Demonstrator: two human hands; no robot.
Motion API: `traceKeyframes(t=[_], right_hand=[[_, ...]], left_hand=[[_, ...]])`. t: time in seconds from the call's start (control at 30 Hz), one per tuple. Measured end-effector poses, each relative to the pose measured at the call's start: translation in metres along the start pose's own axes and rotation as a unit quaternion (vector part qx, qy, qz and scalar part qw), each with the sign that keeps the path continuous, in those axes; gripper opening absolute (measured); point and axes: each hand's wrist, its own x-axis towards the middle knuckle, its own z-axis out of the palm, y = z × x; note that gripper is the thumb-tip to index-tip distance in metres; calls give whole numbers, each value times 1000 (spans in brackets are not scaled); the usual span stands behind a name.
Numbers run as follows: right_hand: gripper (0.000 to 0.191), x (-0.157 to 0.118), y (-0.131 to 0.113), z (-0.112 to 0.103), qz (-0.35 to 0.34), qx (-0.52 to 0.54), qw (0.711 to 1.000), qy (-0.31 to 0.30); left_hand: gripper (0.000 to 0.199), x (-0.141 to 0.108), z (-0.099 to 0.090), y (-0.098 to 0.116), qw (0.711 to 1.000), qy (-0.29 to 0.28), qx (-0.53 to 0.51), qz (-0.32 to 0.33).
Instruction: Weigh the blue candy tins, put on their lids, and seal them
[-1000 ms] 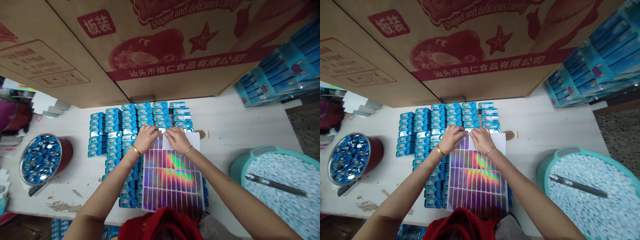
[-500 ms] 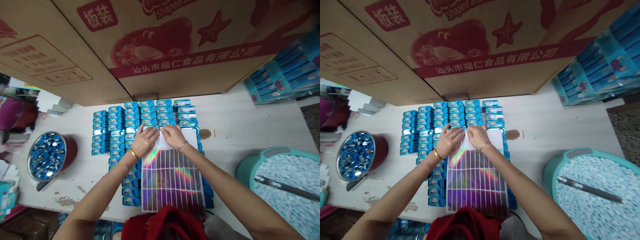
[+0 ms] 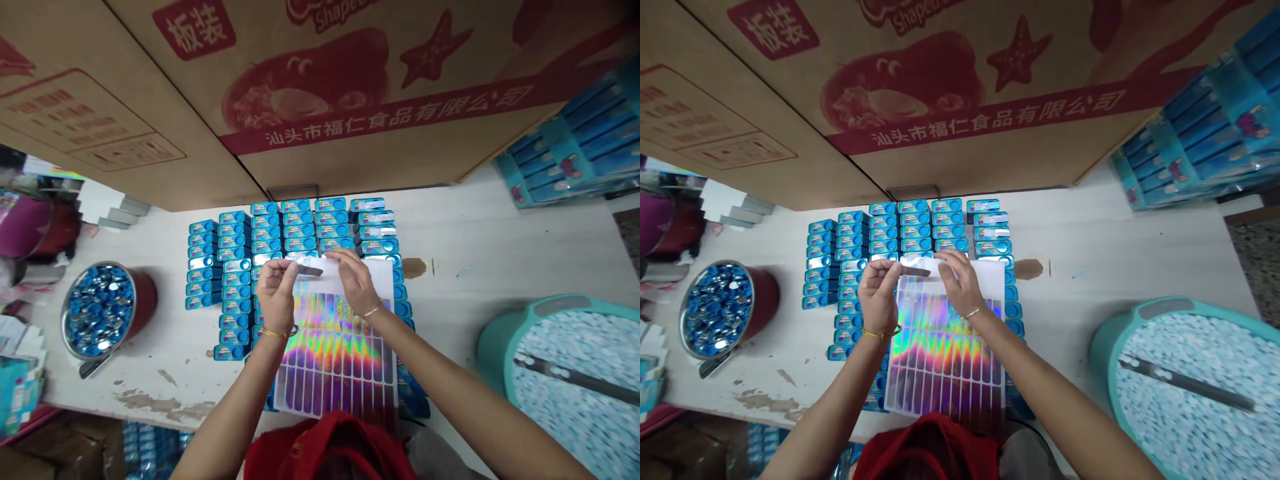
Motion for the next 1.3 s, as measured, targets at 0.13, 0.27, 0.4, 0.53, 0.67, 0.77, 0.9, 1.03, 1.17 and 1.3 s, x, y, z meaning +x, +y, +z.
traceKeyframes(t=[0.13,0.27,0.4,0.53,0.67,0.77,0.9,1.03,1.17,1.3], right_hand=[[31,-16,-15,-10,165,124,978,0],[28,-18,-11,-38,196,147,969,44],[27,-6,5,-86,147,45,984,94],[23,12,31,-126,113,-72,986,97],[22,25,53,-141,69,-200,975,71],[21,29,65,-142,65,-244,966,64],[19,30,79,-141,64,-275,957,57],[15,26,90,-138,88,-232,967,65],[25,13,100,-129,80,-132,983,97],[32,-6,106,-126,33,-181,982,52]], left_hand=[[23,3,27,-6,996,-10,-72,-53],[25,0,53,-19,992,-47,-71,-89],[23,3,89,-36,990,-101,-30,-90],[13,11,126,-50,982,-141,122,23],[8,15,147,-58,917,-130,357,124],[6,16,154,-65,886,-125,420,151],[7,16,157,-72,866,-127,458,157],[13,17,157,-69,862,-123,474,130],[34,17,159,-63,863,-96,487,99],[33,18,161,-61,847,-113,513,86]])
